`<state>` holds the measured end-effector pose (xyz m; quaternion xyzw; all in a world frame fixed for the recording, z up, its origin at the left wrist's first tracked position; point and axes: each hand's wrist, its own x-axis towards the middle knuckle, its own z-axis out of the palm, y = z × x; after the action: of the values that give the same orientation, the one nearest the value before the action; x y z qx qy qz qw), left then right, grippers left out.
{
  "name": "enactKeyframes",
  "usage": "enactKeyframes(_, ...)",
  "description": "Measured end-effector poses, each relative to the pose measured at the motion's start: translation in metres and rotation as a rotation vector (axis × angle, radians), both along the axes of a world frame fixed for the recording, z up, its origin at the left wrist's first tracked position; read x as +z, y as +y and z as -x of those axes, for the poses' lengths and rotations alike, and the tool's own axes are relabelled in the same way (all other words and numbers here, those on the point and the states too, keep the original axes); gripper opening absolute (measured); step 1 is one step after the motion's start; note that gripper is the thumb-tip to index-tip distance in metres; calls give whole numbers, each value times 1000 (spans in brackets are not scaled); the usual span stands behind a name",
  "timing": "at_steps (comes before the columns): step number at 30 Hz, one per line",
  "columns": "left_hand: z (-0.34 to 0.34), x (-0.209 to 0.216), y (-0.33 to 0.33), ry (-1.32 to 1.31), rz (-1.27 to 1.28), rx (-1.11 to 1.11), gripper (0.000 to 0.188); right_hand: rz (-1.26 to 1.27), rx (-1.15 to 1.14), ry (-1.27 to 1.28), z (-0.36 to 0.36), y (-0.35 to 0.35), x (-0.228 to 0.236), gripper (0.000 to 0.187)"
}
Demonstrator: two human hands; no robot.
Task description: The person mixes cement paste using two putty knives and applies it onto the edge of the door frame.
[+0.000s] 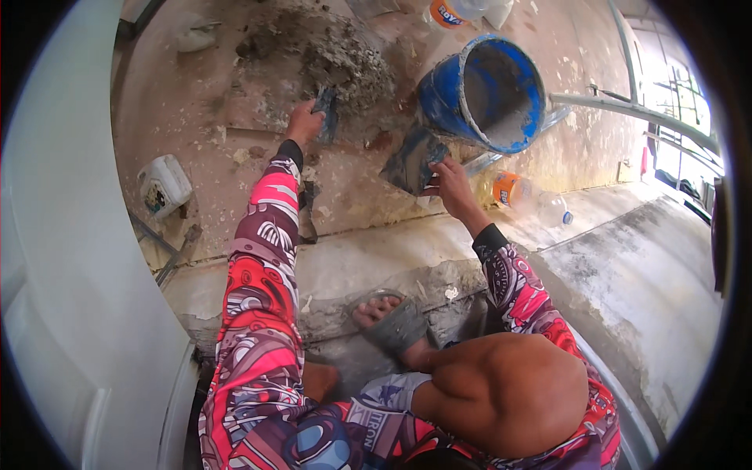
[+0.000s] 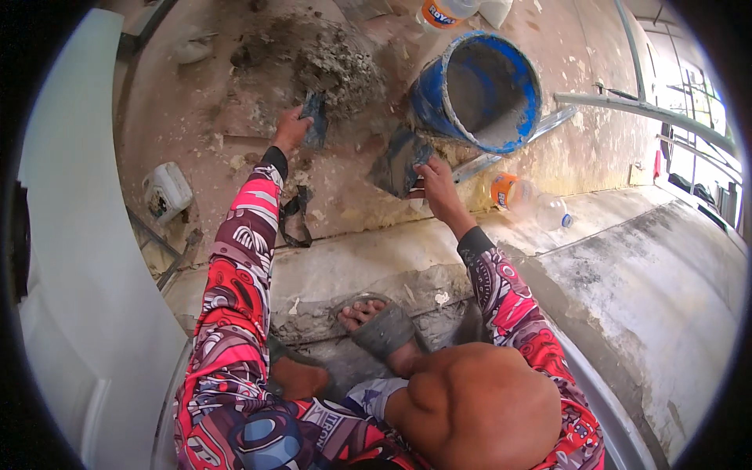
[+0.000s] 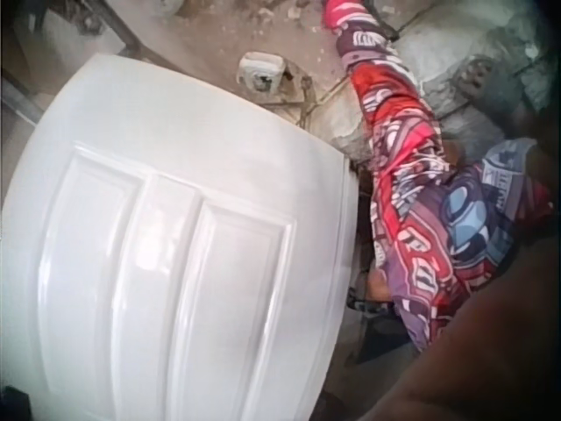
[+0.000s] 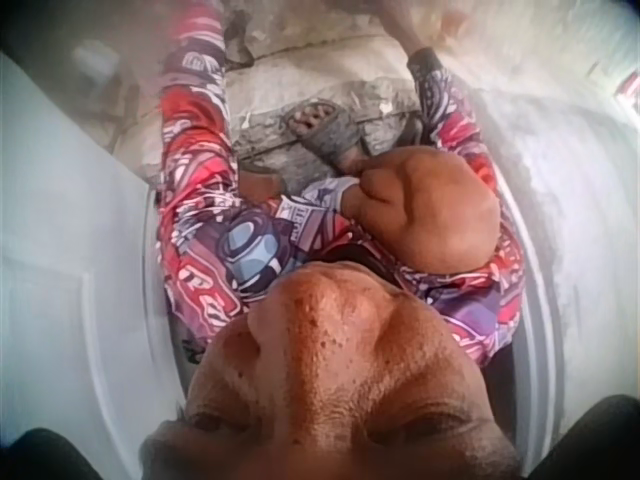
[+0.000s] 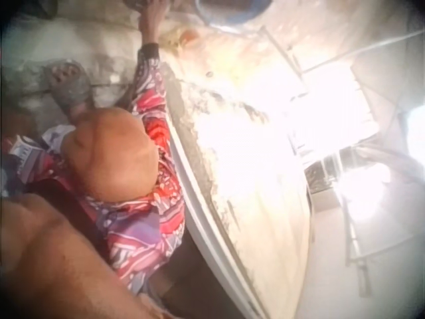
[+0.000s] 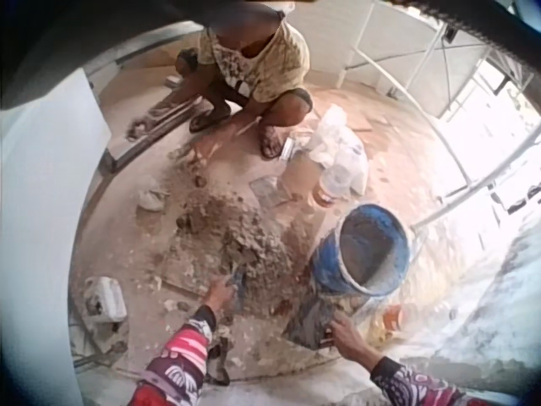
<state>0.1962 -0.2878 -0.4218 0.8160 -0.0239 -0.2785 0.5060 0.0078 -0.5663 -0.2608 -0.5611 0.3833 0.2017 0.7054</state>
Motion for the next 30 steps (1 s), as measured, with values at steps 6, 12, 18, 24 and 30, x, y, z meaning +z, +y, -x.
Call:
enactKeyframes(6,14,-11,1,395,391,266,31,30,11,9,-6,9,1,23)
enactKeyframes(12,28,0,3,506,643,359,33,73,22,28,-9,1,3,23)
enactKeyframes(18,16,59,-1,373,748,295,27,-9,-60,-1,-21,13,9,22)
enactKeyframes(24,22,186,14,-79,568,110,25,-412,-200,-119,-61,23,26,26)
enactKeyframes(30,8,287,30,-859,279,-297,45,-825,-175,-243,-90,54,72,31)
